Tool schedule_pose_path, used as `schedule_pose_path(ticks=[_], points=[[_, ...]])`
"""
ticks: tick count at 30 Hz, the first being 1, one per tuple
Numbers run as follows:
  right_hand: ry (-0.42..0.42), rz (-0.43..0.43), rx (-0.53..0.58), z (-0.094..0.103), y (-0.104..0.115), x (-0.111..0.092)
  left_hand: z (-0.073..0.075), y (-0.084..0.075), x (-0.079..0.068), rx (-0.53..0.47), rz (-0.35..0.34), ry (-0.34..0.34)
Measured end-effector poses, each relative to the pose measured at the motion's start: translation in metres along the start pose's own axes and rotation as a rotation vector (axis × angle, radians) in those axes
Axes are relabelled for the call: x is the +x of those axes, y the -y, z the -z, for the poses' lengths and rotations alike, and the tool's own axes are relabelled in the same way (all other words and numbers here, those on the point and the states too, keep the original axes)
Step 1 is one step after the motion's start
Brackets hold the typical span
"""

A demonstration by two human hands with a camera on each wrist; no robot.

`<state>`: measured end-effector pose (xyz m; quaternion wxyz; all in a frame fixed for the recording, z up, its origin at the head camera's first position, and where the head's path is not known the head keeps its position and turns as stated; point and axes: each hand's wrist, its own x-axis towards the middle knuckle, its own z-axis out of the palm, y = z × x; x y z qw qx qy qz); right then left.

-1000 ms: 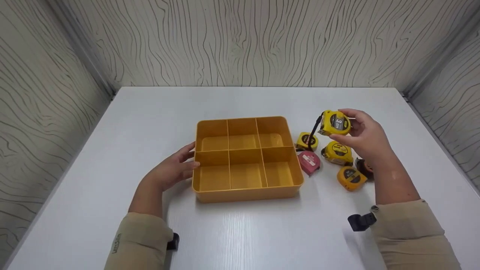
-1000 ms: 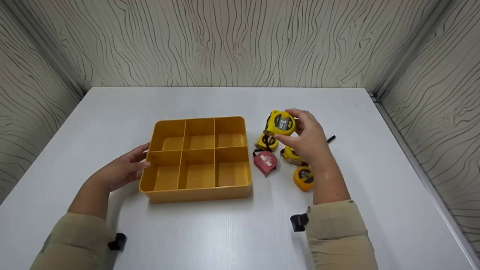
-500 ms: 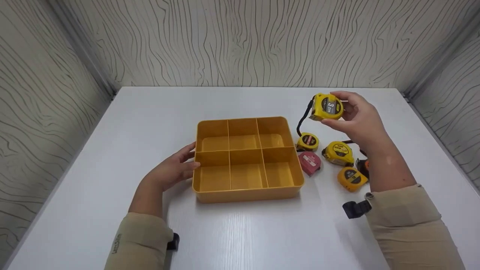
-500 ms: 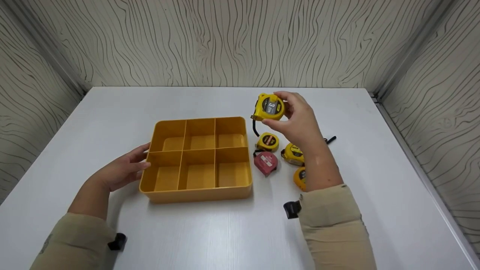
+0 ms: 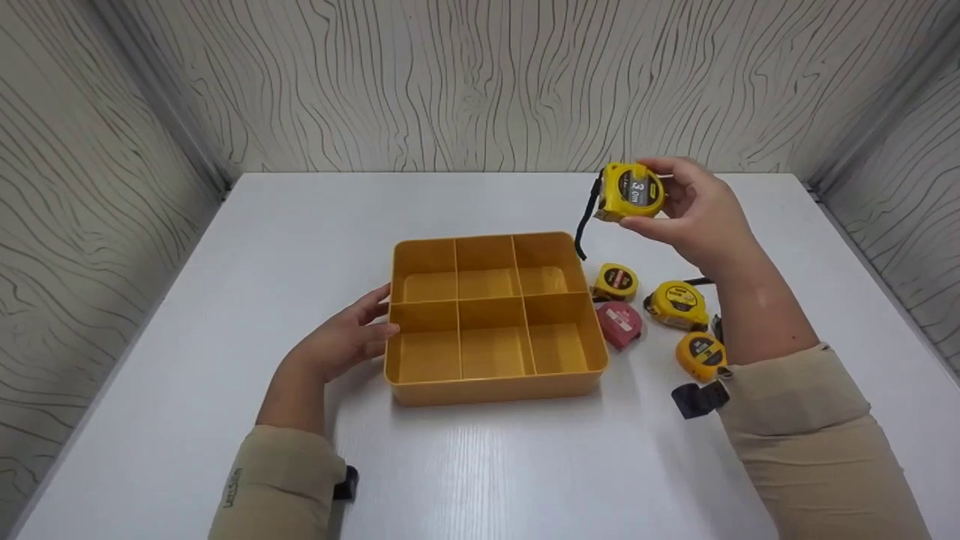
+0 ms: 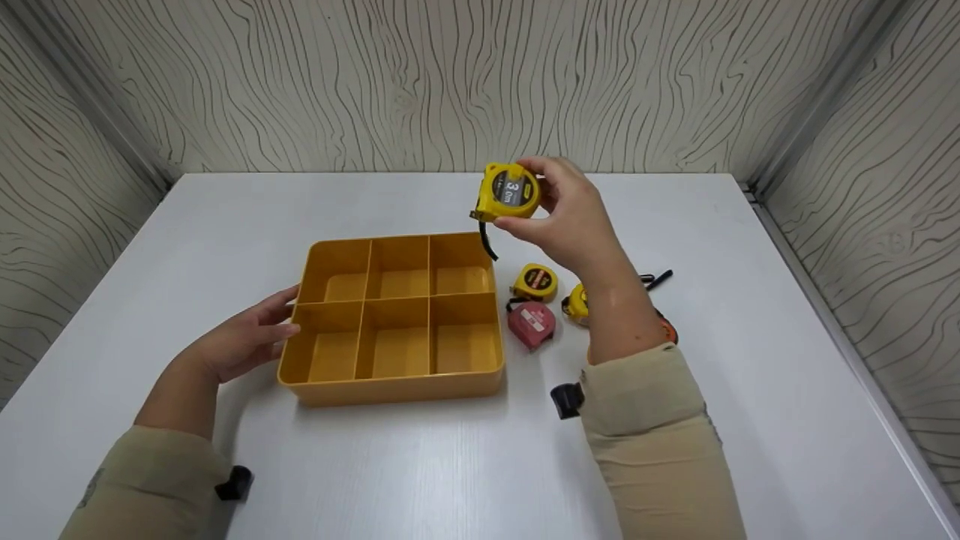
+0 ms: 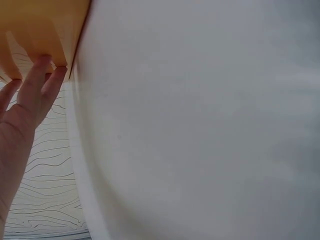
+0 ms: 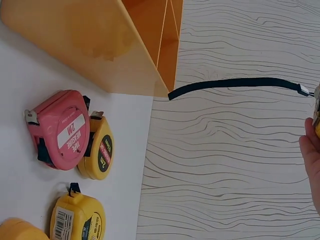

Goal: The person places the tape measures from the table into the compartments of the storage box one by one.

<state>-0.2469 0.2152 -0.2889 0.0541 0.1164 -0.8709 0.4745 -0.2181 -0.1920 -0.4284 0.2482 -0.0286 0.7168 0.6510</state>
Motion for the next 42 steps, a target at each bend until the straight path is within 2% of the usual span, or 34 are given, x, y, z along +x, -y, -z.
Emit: schedule_pose_path(ticks=[6,12,22,29,42], points=[[0.027,0.044,0.029,-0.008,0.005,0.003,0.0,0.003,0.005,-0.002,0.016,-0.027],[0.058,0.035,-0.005,-0.017,0.002,0.003,-0.001,0.001,0.003,0.01,0.021,-0.034],[0.101,0.047,-0.041,-0.033,-0.016,0.008,-0.001,0.003,0.006,0.006,0.04,-0.066],[0.121,0.035,-0.061,-0.046,-0.032,0.011,0.0,0.003,0.005,0.025,0.025,-0.049],[0.133,0.006,-0.062,-0.064,-0.052,0.015,-0.001,0.003,0.004,0.001,0.008,-0.035]])
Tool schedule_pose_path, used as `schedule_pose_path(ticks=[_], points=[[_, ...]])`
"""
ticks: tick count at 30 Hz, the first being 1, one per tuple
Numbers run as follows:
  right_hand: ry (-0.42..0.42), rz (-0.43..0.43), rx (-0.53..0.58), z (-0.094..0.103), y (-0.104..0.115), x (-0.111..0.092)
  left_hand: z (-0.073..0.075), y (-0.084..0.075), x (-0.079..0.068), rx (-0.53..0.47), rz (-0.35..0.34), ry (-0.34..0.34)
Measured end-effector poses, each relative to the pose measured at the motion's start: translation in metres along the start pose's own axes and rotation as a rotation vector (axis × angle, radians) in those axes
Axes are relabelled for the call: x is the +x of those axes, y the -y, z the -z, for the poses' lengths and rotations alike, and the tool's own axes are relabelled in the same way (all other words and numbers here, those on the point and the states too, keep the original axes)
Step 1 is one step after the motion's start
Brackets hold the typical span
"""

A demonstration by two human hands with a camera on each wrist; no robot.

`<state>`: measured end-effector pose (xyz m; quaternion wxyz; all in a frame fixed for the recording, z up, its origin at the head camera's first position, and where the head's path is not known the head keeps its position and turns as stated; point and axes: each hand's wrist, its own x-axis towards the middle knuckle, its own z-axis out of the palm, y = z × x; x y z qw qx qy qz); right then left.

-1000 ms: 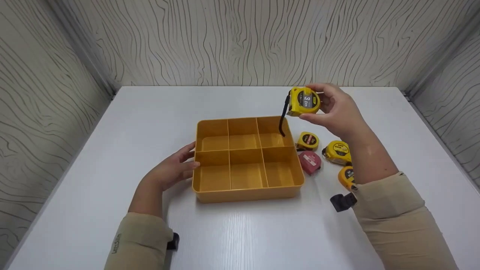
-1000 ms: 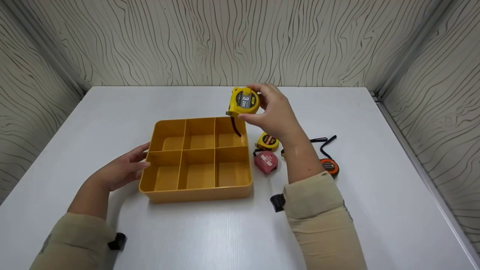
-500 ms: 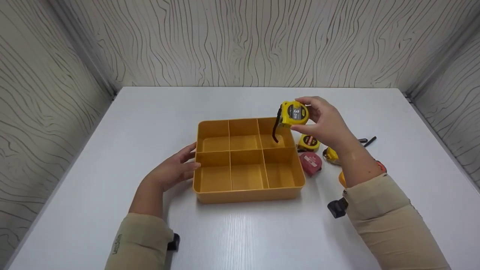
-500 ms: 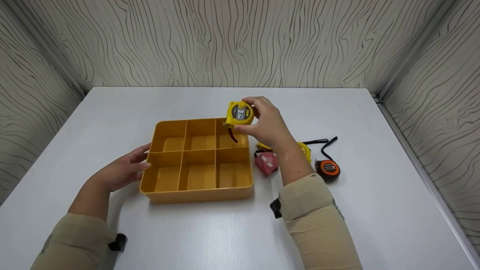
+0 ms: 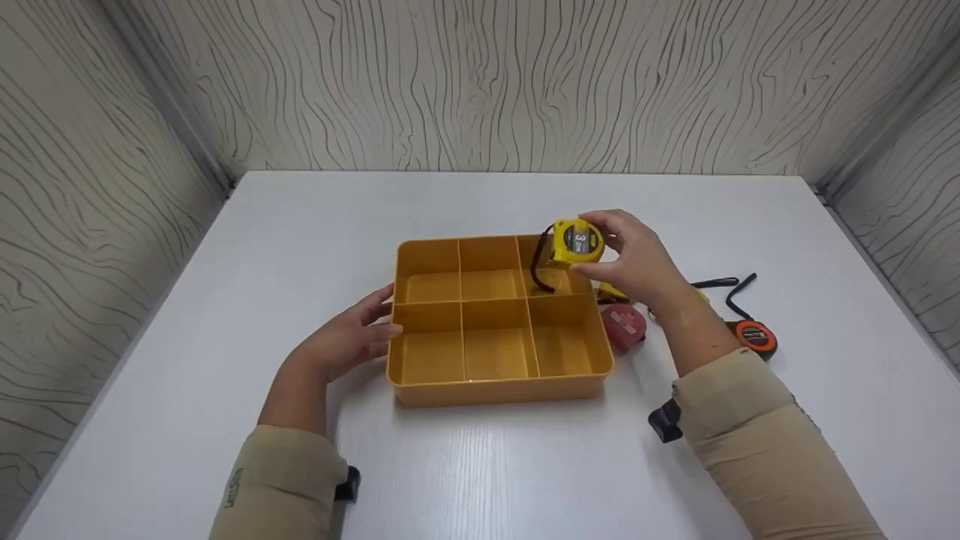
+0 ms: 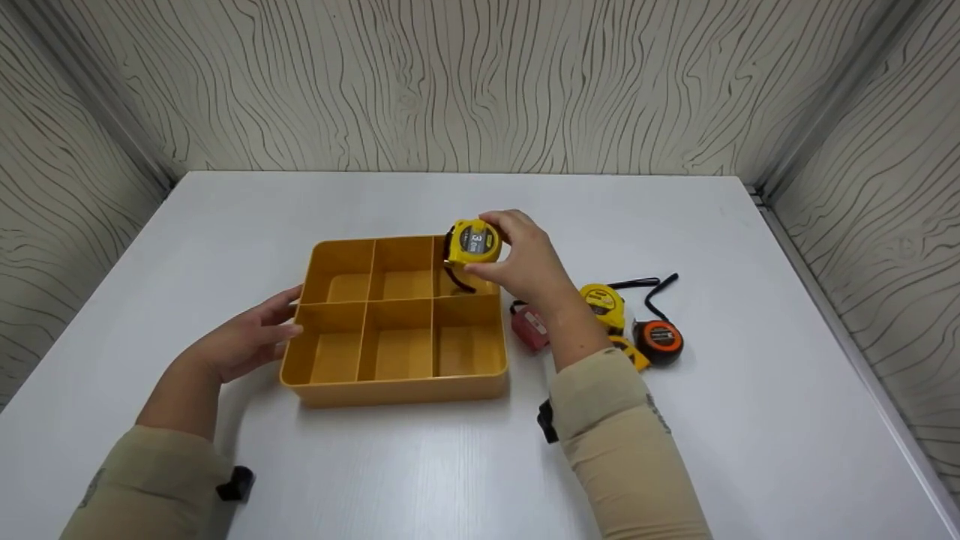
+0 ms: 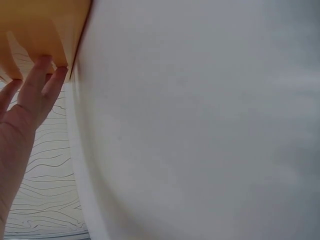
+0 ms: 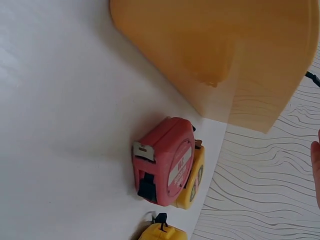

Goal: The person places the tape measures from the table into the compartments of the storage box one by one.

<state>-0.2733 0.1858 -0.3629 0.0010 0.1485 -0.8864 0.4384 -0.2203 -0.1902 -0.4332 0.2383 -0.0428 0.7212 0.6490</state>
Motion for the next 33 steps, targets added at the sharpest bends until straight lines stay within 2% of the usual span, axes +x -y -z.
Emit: schedule_pose_path(ticks=[10,17,23,29,33], points=[[0.019,-0.047,-0.02,-0.01,-0.013,0.004,0.003,0.001,0.001,0.002,0.005,0.002],[0.042,-0.102,-0.006,-0.016,-0.019,0.006,0.004,0.002,0.002,-0.014,-0.011,0.03],[0.062,-0.131,0.037,-0.021,-0.024,0.005,0.001,-0.007,-0.006,-0.012,0.008,0.047],[0.074,-0.156,0.052,-0.024,-0.032,0.005,0.004,0.0,0.001,0.003,0.006,0.03],[0.081,-0.15,0.052,-0.025,-0.036,0.005,0.004,0.0,0.001,0.005,0.006,0.026]])
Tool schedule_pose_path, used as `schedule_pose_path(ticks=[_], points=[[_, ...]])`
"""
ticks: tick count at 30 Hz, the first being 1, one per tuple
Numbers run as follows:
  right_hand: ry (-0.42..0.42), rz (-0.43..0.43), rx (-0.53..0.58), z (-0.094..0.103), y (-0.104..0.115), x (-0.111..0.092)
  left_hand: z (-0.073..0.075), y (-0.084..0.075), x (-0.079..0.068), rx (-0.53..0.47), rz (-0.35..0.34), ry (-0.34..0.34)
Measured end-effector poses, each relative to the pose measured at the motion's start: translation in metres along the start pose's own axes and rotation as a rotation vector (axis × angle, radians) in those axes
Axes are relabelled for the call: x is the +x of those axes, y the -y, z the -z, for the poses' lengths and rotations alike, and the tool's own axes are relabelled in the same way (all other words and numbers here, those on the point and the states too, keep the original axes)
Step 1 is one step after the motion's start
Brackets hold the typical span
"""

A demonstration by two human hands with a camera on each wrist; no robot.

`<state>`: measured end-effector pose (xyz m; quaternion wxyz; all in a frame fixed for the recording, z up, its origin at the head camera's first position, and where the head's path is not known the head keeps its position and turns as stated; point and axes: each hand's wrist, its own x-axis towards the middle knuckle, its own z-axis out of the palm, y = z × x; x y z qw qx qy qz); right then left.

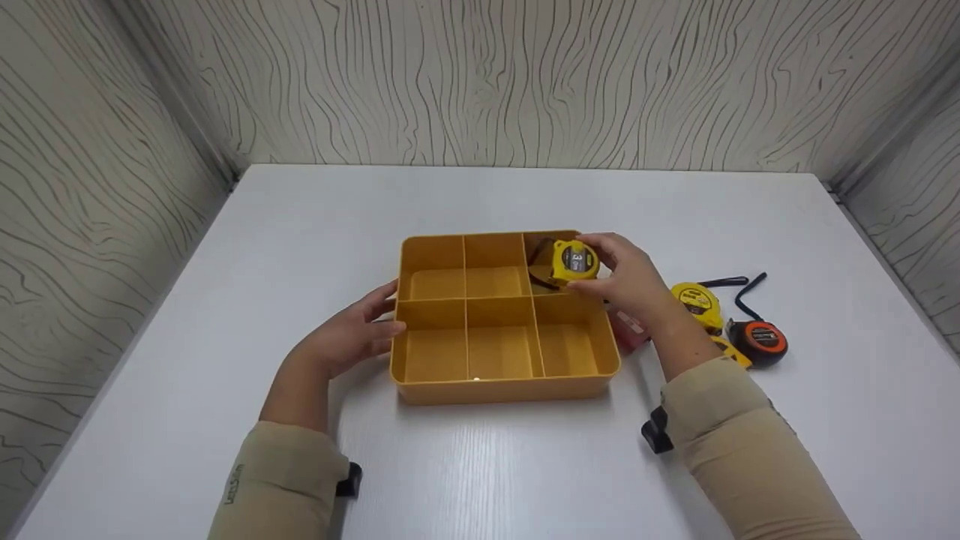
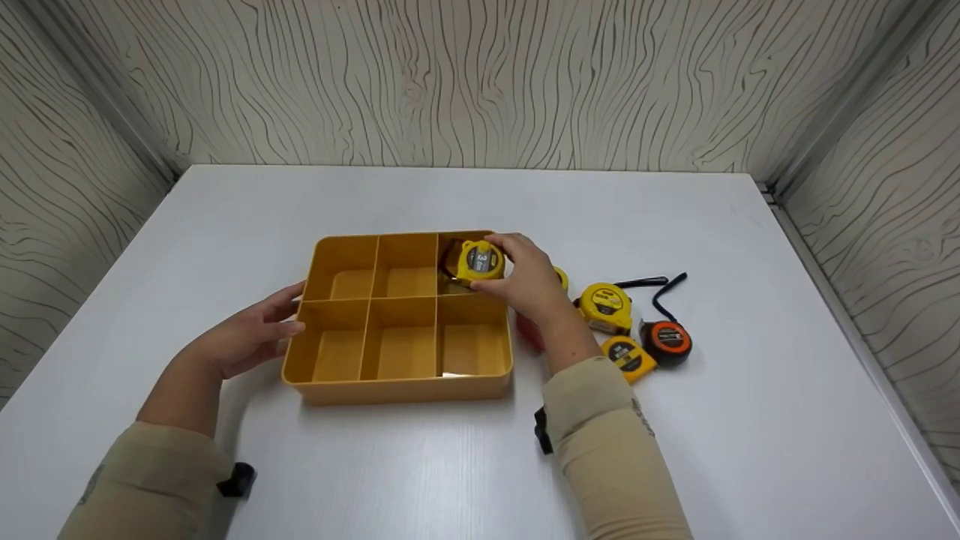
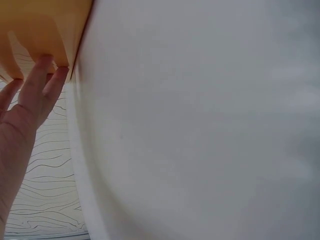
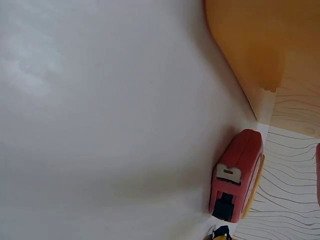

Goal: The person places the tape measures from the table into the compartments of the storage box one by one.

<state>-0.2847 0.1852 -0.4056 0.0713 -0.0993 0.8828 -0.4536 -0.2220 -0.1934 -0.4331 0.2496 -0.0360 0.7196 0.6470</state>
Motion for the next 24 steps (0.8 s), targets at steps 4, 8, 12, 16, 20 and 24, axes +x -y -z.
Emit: schedule_pose_path(ticks=[4,8,12,16,20,24], points=[[0.006,0.008,-0.025,-0.002,-0.002,0.002,-0.001,-0.005,-0.004,-0.003,0.008,0.011],[0.002,0.012,-0.043,-0.005,-0.003,0.002,-0.003,-0.01,-0.009,-0.004,0.009,0.032],[0.005,0.007,-0.028,-0.005,-0.004,0.002,-0.002,-0.008,-0.007,-0.006,0.007,0.033],[0.002,0.01,-0.013,-0.006,-0.006,0.002,0.0,-0.002,-0.002,-0.022,-0.009,0.022],[-0.007,0.014,-0.007,-0.007,-0.009,0.002,0.001,0.001,0.001,-0.032,-0.03,0.026],[0.006,0.019,-0.022,-0.007,-0.01,0.003,0.0,0.001,0.001,-0.027,-0.033,0.025]])
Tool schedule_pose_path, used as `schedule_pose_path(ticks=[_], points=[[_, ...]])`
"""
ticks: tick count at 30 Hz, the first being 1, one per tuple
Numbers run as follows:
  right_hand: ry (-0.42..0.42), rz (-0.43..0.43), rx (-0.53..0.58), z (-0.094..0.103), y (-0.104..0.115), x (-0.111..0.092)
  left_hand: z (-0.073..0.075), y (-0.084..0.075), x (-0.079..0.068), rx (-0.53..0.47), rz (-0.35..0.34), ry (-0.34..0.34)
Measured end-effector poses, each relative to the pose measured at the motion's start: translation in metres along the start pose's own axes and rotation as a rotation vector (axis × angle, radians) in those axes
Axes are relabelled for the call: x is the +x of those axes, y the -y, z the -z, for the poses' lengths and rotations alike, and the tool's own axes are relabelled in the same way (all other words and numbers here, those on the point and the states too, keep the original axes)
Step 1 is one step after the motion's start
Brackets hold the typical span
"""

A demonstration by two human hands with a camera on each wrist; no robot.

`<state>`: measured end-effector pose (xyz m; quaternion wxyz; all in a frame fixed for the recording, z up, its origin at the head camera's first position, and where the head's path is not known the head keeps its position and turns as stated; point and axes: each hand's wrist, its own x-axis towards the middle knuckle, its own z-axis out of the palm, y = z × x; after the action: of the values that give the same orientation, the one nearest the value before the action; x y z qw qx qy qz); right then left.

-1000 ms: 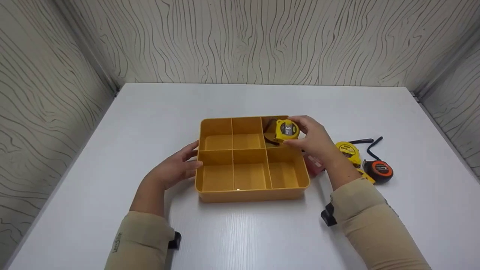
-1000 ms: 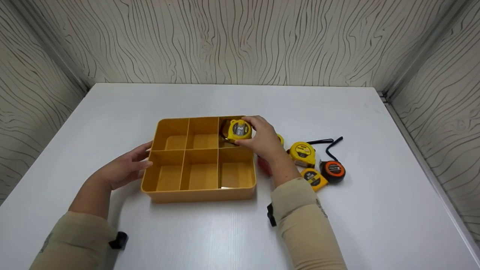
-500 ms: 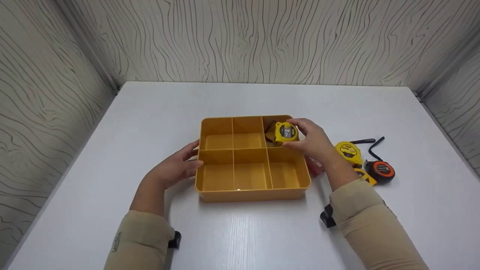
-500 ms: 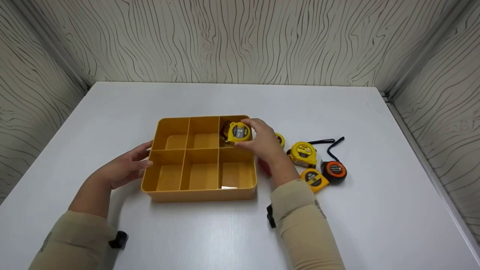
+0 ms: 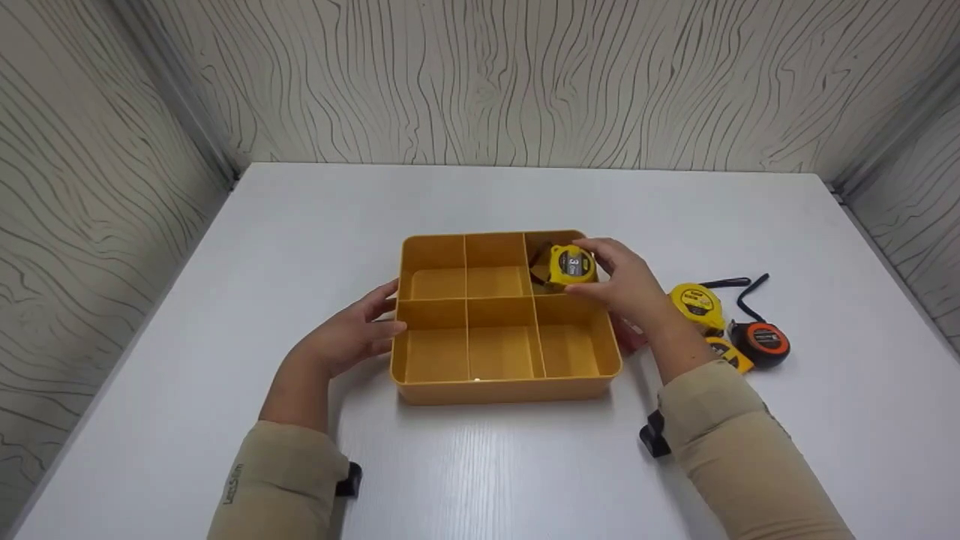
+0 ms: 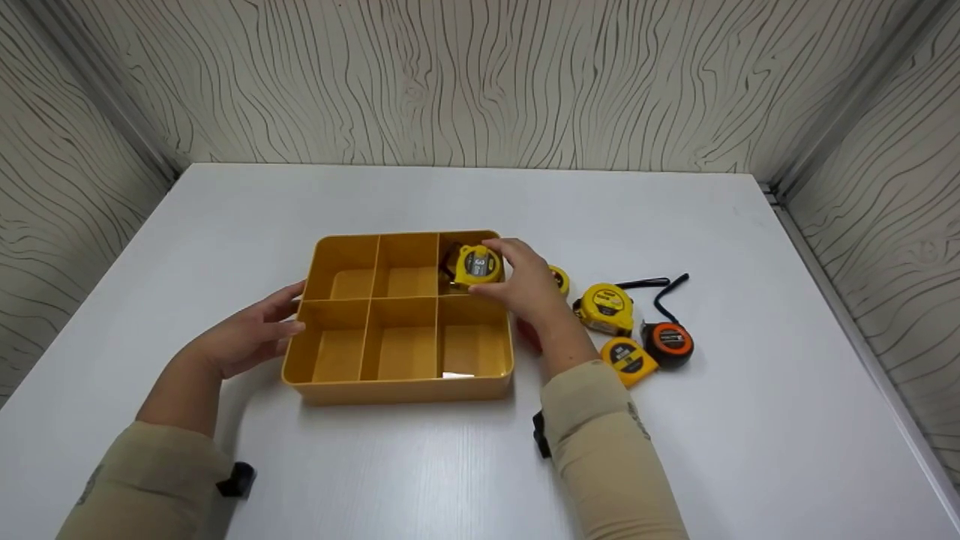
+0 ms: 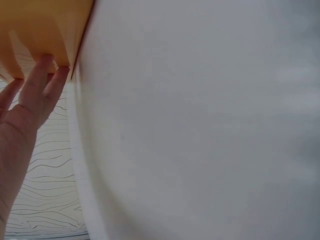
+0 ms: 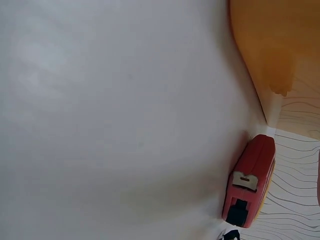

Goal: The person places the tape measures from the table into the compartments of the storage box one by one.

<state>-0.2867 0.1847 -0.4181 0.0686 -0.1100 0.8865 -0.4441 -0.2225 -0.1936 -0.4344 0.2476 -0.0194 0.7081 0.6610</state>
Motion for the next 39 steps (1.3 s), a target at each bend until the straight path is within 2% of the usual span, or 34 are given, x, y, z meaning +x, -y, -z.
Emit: schedule_pose_path(ticks=[19,24,34,39], points=[[0.036,0.032,-0.011,-0.0002,-0.006,0.0001,-0.0011,-0.0007,0.0008,0.042,0.022,-0.034],[0.031,0.073,-0.015,-0.0004,-0.007,-0.0005,-0.0011,-0.0007,0.0008,0.044,0.031,-0.042],[0.017,0.098,-0.048,-0.0008,-0.0066,-0.0011,-0.0031,-0.0088,-0.0044,0.049,0.055,-0.02],[0.021,0.094,-0.06,-0.0004,-0.0068,-0.0011,-0.0006,-0.002,0.0005,0.044,0.045,-0.034]])
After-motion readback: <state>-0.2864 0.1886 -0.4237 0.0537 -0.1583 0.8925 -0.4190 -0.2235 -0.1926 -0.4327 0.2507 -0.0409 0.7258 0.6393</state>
